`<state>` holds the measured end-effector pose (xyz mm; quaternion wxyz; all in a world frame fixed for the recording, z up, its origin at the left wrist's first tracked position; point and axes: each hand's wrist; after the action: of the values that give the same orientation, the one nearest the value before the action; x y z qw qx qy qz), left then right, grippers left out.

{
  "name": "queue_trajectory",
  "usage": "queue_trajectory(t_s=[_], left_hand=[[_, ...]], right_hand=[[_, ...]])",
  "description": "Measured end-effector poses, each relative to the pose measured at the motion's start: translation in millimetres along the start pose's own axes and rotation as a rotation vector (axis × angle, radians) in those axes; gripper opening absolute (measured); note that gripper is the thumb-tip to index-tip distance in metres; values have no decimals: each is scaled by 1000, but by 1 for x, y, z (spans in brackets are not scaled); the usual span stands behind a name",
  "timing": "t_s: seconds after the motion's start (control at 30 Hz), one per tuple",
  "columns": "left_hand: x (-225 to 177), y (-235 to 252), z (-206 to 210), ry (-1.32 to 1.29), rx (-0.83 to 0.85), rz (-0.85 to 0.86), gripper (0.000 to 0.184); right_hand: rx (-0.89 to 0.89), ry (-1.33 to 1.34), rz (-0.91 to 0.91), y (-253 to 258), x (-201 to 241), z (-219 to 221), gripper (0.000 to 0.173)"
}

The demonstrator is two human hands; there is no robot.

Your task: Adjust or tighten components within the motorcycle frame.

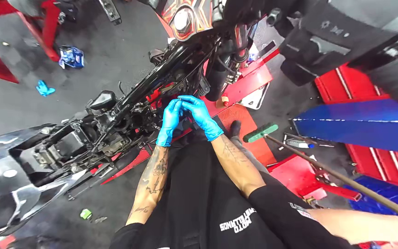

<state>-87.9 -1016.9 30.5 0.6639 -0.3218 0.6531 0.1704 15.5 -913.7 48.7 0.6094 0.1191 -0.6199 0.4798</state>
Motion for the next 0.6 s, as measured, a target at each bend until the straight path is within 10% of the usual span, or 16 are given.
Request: queue_trajectory(t_s=[0.37,0.6], left_hand=[[-23,-10,10,7,82,-53,30],[-2,-12,13,11,-250,-61,29]], right_hand=[[-43,290,-99,-2,-11,-25,39],[-280,-217,-13,-22,28,-35,23]])
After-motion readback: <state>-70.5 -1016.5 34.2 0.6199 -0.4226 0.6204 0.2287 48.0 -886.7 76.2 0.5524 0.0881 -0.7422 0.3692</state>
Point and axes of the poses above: each hand's wrist, its own y-axis towards the middle knuckle, its own z-axis out of the palm, x = y × z, and after that the axes turned 6 degrees about z, right-handed
